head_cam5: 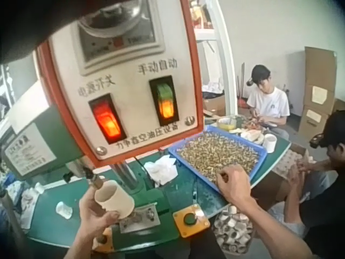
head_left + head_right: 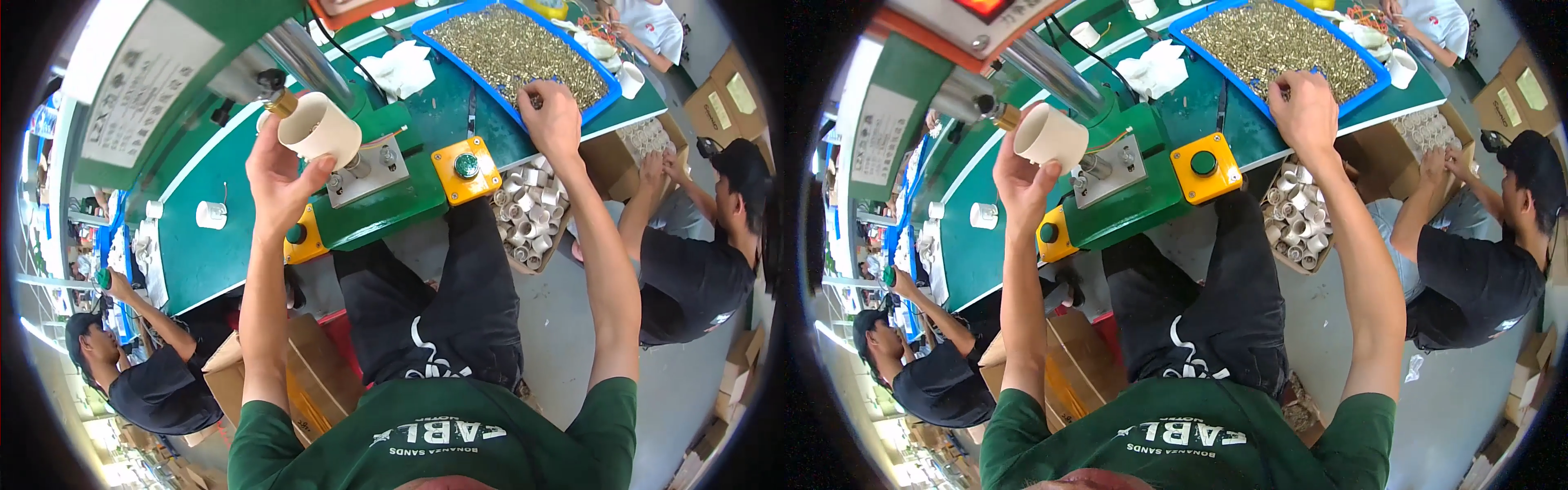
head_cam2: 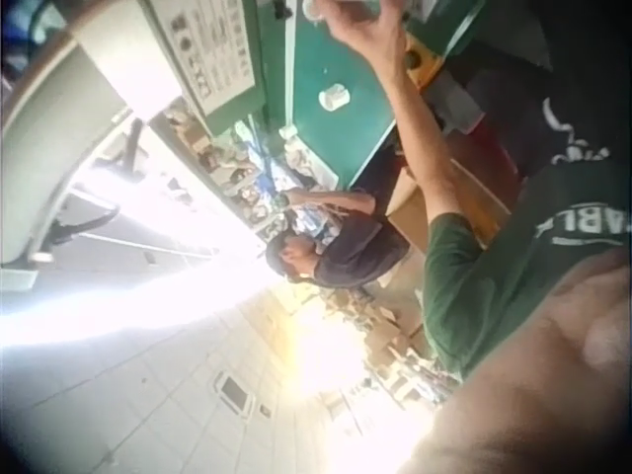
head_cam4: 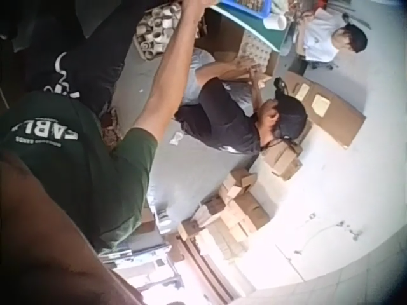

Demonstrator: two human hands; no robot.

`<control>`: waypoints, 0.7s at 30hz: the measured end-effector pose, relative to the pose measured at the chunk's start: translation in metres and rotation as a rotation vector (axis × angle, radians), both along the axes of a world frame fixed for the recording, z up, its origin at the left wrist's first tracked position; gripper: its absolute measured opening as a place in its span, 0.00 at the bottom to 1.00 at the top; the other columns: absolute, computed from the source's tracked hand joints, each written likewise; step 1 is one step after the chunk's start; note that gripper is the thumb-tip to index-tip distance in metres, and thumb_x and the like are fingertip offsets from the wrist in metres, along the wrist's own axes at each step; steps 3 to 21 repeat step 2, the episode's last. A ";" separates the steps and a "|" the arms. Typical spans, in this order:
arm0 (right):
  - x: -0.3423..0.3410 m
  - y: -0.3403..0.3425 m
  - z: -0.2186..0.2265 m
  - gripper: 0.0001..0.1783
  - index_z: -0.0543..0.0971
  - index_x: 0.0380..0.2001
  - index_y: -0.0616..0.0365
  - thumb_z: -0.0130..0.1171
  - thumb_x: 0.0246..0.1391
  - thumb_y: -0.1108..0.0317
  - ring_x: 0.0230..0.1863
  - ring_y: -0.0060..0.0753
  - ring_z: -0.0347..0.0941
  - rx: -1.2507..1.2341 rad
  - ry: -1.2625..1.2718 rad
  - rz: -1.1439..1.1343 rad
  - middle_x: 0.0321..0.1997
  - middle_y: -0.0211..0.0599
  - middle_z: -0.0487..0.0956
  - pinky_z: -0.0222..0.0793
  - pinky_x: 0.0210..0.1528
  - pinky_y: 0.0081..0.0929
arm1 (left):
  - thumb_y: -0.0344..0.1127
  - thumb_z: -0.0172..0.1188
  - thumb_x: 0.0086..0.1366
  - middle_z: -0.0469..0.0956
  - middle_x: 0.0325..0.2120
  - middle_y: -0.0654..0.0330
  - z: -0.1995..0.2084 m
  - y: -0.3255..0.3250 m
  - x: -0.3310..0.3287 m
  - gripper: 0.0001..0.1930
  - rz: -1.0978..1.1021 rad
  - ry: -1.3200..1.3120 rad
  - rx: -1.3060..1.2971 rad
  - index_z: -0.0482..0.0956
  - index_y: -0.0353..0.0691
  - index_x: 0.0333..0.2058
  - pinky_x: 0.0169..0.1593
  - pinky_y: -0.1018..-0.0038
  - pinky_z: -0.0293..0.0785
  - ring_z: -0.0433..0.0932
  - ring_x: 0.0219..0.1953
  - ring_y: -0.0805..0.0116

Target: Assemble small cylindrical components by inserting pins and using a press machine.

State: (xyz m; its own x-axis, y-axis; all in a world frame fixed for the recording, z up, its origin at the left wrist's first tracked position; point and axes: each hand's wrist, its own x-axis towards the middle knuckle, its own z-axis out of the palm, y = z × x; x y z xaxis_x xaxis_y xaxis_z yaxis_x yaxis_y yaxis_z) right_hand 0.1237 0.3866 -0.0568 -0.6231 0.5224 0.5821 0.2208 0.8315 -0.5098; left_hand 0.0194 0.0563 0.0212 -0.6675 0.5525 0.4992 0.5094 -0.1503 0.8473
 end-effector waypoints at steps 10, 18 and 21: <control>-0.002 0.001 0.002 0.08 0.82 0.25 0.58 0.61 0.46 0.65 0.37 0.44 0.74 -0.016 -0.010 0.008 0.29 0.42 0.79 0.71 0.41 0.39 | 0.29 0.70 0.50 0.67 0.55 0.57 0.001 -0.003 0.001 0.38 -0.018 -0.003 -0.010 0.62 0.31 0.59 0.60 0.69 0.61 0.68 0.55 0.67; -0.002 0.001 0.002 0.08 0.82 0.25 0.58 0.61 0.46 0.65 0.37 0.44 0.74 -0.016 -0.010 0.008 0.29 0.42 0.79 0.71 0.41 0.39 | 0.29 0.70 0.50 0.67 0.55 0.57 0.001 -0.003 0.001 0.38 -0.018 -0.003 -0.010 0.62 0.31 0.59 0.60 0.69 0.61 0.68 0.55 0.67; -0.002 0.001 0.002 0.08 0.82 0.25 0.58 0.61 0.46 0.65 0.37 0.44 0.74 -0.016 -0.010 0.008 0.29 0.42 0.79 0.71 0.41 0.39 | 0.29 0.70 0.50 0.67 0.55 0.57 0.001 -0.003 0.001 0.38 -0.018 -0.003 -0.010 0.62 0.31 0.59 0.60 0.69 0.61 0.68 0.55 0.67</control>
